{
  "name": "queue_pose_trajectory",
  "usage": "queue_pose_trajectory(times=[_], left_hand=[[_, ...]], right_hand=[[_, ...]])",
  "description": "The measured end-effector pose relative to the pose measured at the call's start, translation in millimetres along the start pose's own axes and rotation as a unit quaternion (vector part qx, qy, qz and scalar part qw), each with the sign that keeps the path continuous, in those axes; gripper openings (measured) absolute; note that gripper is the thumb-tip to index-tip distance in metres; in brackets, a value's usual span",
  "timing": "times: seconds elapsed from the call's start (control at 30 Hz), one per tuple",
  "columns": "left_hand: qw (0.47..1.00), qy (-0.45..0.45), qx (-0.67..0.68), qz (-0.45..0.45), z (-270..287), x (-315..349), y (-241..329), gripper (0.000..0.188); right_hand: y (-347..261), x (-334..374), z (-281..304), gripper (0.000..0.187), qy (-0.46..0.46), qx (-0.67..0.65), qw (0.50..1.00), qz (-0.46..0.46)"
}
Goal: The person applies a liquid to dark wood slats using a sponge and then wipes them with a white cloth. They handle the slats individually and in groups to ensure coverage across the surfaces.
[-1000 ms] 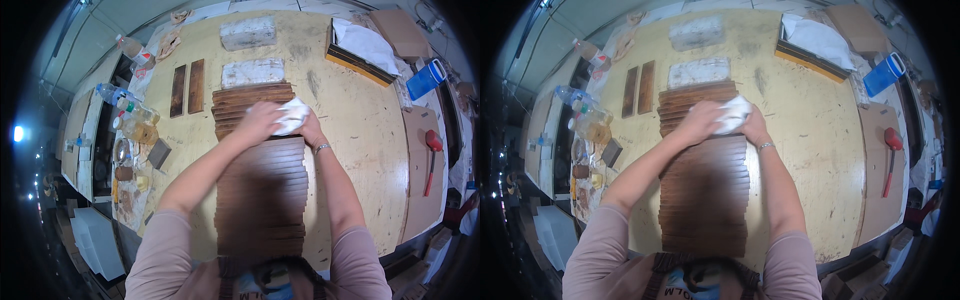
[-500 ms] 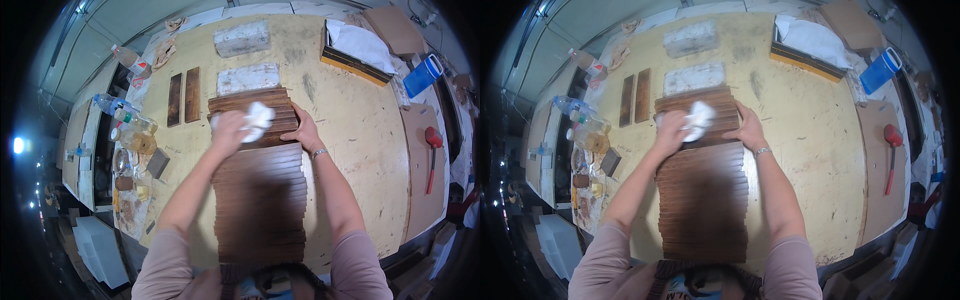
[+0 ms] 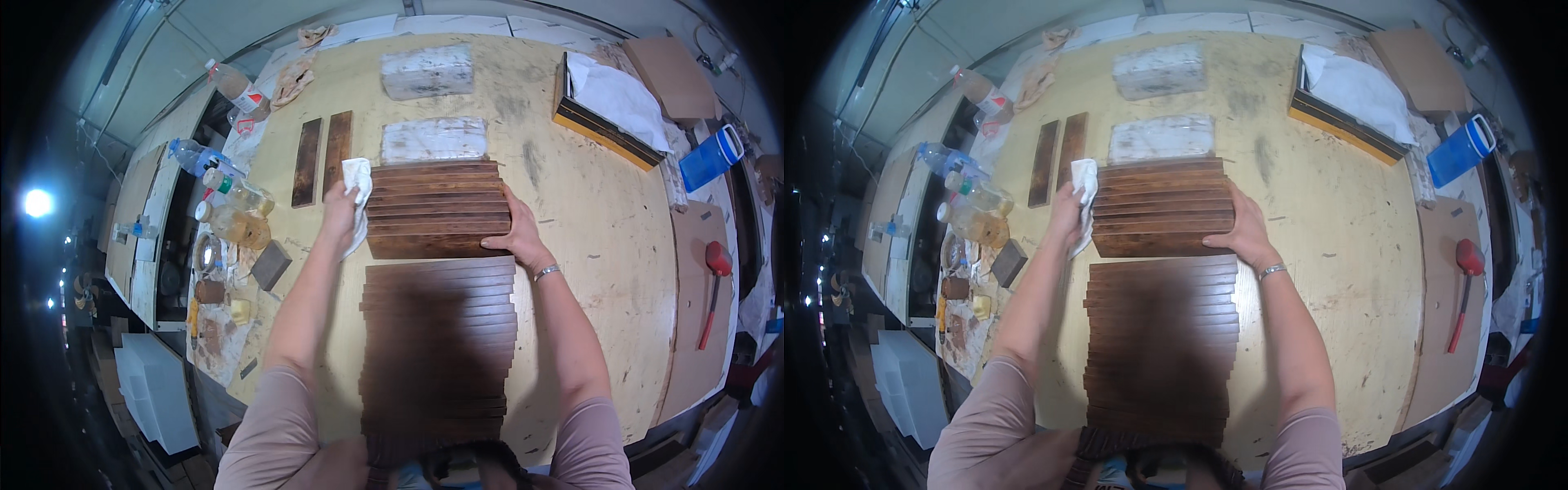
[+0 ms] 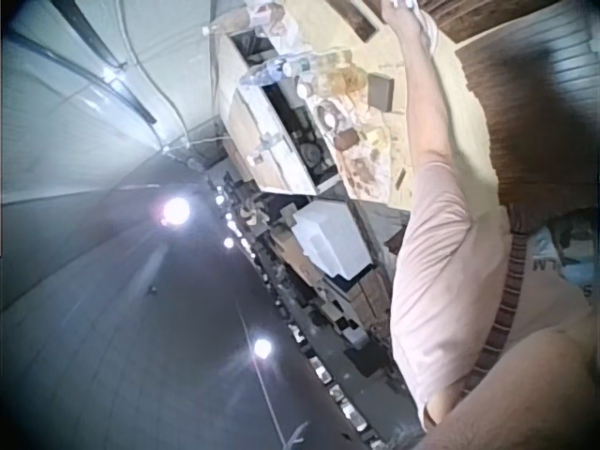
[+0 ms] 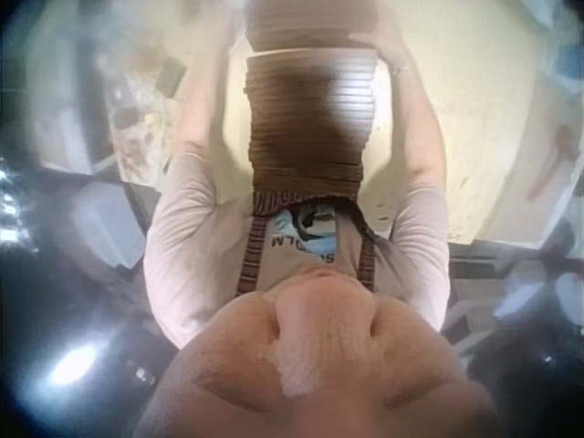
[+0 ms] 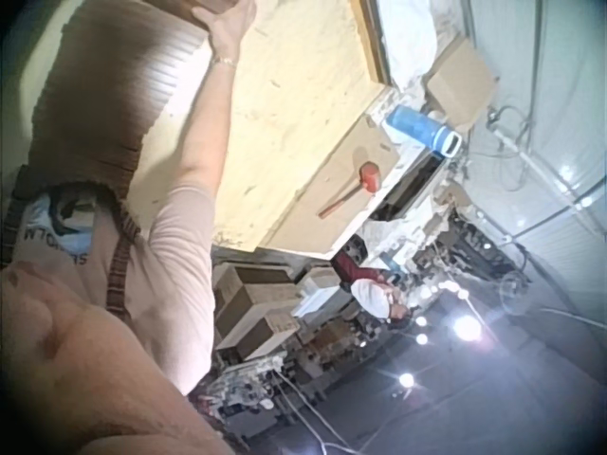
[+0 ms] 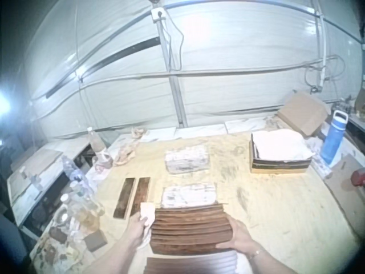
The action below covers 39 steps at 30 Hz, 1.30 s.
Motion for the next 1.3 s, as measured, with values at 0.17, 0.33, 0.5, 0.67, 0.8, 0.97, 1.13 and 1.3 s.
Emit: queue_pose_trajectory(times=[0.17, 0.33, 0.5, 0.67, 0.8, 0.97, 1.13, 1.3], left_hand=[[0.94, 0.141, -0.186, -0.249, -43, 21, 121, 0.039], [0.781, -0.156, -0.368, -0.479, -222, 45, 120, 0.053], [0.746, -0.042, -0.493, -0.445, -115, 34, 84, 0.046], [0.722, -0.014, -0.539, -0.434, -130, 51, 86, 0.053], [0.736, -0.107, -0.48, -0.466, -230, 73, 90, 0.053], [0.749, -0.002, -0.513, -0.42, -81, 51, 79, 0.048], [0.952, 0.073, -0.281, -0.095, 60, 21, 33, 0.042], [0.999, -0.011, 0.018, 0.031, 0, 18, -7, 0.044]], right_hand=[[-6, 3, 2, 0.108, 0.046, -0.039, 0.998, 0.019], [-15, 1, -2, 0.102, 0.049, -0.027, 0.998, 0.043], [-21, 4, 4, 0.103, 0.06, -0.01, 0.997, 0.038], [-12, 3, 0, 0.1, 0.068, 0.006, 0.996, 0.056], [-9, 0, -2, 0.102, 0.039, 0.03, 0.998, 0.038], [-16, 4, 2, 0.1, 0.061, 0.0, 0.997, 0.05], [-11, 1, -2, 0.104, 0.05, 0.001, 0.998, 0.04], [0, 0, -6, 0.114, 0.042, 0.036, 0.995, 0.083]])
Point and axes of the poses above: each hand's wrist, its own x-axis away from the middle knuckle, its own z-axis out of the back of the hand, y = z × x, the point moved 7 cm from there along -x, towards the middle knuckle, and after that the axes turned 9 degrees about -x, right-handed, at the moved point
